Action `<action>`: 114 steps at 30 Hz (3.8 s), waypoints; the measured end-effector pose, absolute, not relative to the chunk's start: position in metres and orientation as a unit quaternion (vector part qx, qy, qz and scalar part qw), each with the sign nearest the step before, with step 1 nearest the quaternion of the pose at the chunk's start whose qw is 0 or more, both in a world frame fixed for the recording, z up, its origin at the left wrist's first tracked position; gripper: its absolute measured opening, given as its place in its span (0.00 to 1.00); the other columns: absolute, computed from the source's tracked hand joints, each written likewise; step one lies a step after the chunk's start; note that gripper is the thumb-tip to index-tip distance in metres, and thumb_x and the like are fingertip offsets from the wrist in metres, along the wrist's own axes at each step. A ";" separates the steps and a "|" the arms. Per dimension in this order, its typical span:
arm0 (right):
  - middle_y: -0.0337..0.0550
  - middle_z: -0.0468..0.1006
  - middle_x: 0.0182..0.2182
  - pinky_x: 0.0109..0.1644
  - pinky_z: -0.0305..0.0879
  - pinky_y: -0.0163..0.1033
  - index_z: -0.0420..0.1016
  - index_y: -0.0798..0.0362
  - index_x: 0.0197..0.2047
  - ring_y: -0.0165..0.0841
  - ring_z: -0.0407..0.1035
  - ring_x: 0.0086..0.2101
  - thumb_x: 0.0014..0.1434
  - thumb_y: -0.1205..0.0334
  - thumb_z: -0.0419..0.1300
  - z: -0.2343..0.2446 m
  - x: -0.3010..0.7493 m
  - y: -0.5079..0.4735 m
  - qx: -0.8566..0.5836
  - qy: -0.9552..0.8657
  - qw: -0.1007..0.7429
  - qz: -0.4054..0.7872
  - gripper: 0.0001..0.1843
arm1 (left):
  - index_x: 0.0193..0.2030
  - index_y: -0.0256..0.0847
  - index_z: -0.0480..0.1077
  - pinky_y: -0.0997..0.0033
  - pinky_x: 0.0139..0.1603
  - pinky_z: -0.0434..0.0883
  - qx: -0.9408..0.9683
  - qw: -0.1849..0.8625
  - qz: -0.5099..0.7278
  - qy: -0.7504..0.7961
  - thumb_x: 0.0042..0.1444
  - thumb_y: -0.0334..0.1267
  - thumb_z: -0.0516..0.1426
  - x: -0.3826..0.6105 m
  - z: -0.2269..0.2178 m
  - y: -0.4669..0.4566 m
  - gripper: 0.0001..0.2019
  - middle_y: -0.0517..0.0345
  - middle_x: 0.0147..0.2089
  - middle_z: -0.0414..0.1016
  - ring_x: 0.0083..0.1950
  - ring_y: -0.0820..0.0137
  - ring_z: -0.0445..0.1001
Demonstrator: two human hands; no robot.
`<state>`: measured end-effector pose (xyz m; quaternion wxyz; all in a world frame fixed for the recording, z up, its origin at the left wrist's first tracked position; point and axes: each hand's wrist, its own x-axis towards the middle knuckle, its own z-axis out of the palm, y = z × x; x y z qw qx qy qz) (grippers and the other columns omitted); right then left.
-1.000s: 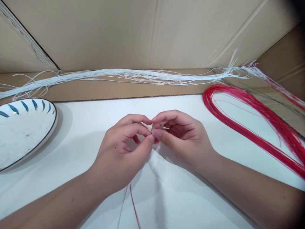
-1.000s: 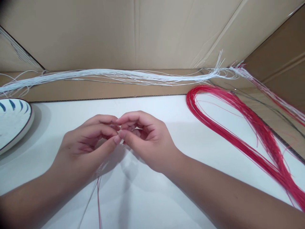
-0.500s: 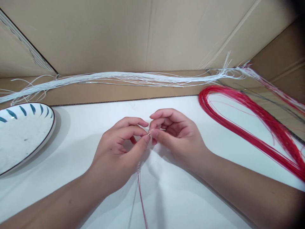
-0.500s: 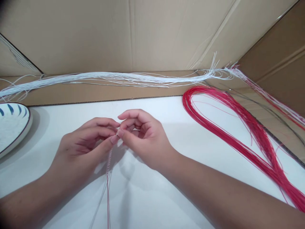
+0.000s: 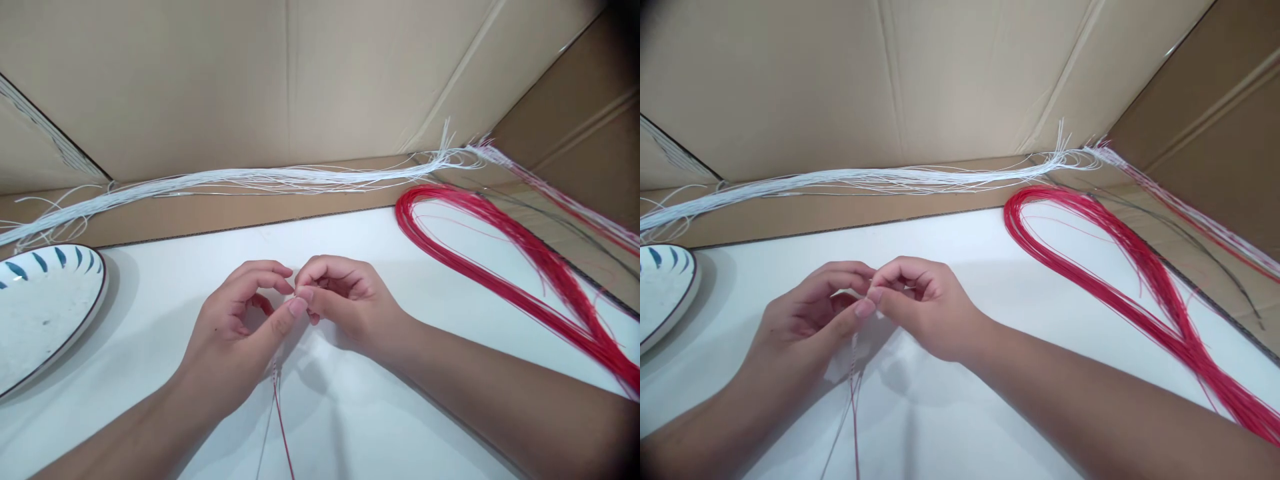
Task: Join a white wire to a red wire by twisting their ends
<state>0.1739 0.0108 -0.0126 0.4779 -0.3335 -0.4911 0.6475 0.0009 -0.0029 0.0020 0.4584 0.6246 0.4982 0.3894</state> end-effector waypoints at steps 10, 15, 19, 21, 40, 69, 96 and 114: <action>0.36 0.71 0.26 0.29 0.58 0.34 0.74 0.53 0.31 0.25 0.61 0.24 0.59 0.61 0.65 -0.020 0.173 0.013 -0.347 -0.475 0.487 0.645 0.07 | 0.37 0.52 0.76 0.72 0.38 0.71 0.666 0.445 0.379 0.463 0.60 0.33 0.57 -0.004 0.000 -0.002 0.08 0.61 0.52 0.72 0.46 0.69 0.73; 0.39 0.73 0.32 0.32 0.63 0.36 0.75 0.52 0.40 0.28 0.64 0.29 0.60 0.57 0.65 -0.020 0.173 0.013 -0.386 -0.547 0.467 0.578 0.08 | 0.30 0.48 0.76 0.73 0.39 0.71 0.627 0.383 0.447 0.510 0.59 0.37 0.60 -0.001 0.002 0.000 0.07 0.61 0.45 0.75 0.46 0.69 0.74; 0.45 0.75 0.40 0.41 0.67 0.41 0.77 0.54 0.45 0.32 0.67 0.35 0.59 0.71 0.62 -0.021 0.172 0.016 -0.462 -0.718 0.374 0.361 0.10 | 0.27 0.48 0.76 0.74 0.39 0.69 0.558 0.383 0.506 0.535 0.56 0.36 0.62 0.000 0.002 0.002 0.06 0.63 0.43 0.74 0.45 0.70 0.72; 0.47 0.75 0.41 0.45 0.67 0.44 0.78 0.55 0.45 0.35 0.69 0.38 0.59 0.75 0.60 -0.021 0.170 0.018 -0.452 -0.770 0.332 0.303 0.12 | 0.27 0.48 0.75 0.73 0.39 0.68 0.541 0.399 0.502 0.543 0.55 0.37 0.62 0.001 0.002 0.003 0.06 0.63 0.44 0.74 0.45 0.70 0.72; 0.39 0.78 0.26 0.30 0.68 0.34 0.79 0.54 0.32 0.27 0.69 0.26 0.53 0.60 0.71 -0.016 0.176 0.020 -0.329 -0.434 0.469 0.695 0.08 | 0.26 0.45 0.76 0.72 0.41 0.71 0.512 0.476 0.501 0.510 0.56 0.33 0.62 0.000 0.000 0.000 0.08 0.59 0.46 0.75 0.49 0.67 0.74; 0.37 0.78 0.27 0.32 0.71 0.31 0.80 0.54 0.35 0.24 0.70 0.26 0.55 0.61 0.72 -0.013 0.176 0.021 -0.276 -0.353 0.446 0.775 0.08 | 0.27 0.47 0.75 0.71 0.46 0.73 0.597 0.474 0.433 0.482 0.58 0.36 0.60 0.001 0.003 -0.004 0.09 0.61 0.48 0.76 0.47 0.69 0.75; 0.40 0.83 0.28 0.38 0.74 0.30 0.82 0.55 0.34 0.26 0.76 0.30 0.54 0.67 0.71 -0.014 0.175 0.020 -0.278 -0.341 0.460 0.771 0.04 | 0.27 0.46 0.73 0.80 0.22 0.66 0.646 0.370 0.411 0.527 0.56 0.35 0.58 0.002 0.001 -0.006 0.07 0.62 0.44 0.77 0.43 0.69 0.76; 0.39 0.81 0.29 0.38 0.72 0.29 0.82 0.55 0.34 0.24 0.74 0.29 0.55 0.64 0.72 -0.014 0.175 0.021 -0.282 -0.344 0.451 0.774 0.05 | 0.29 0.48 0.74 0.78 0.32 0.72 0.653 0.389 0.410 0.504 0.57 0.32 0.59 0.002 -0.001 -0.006 0.08 0.61 0.45 0.73 0.46 0.69 0.74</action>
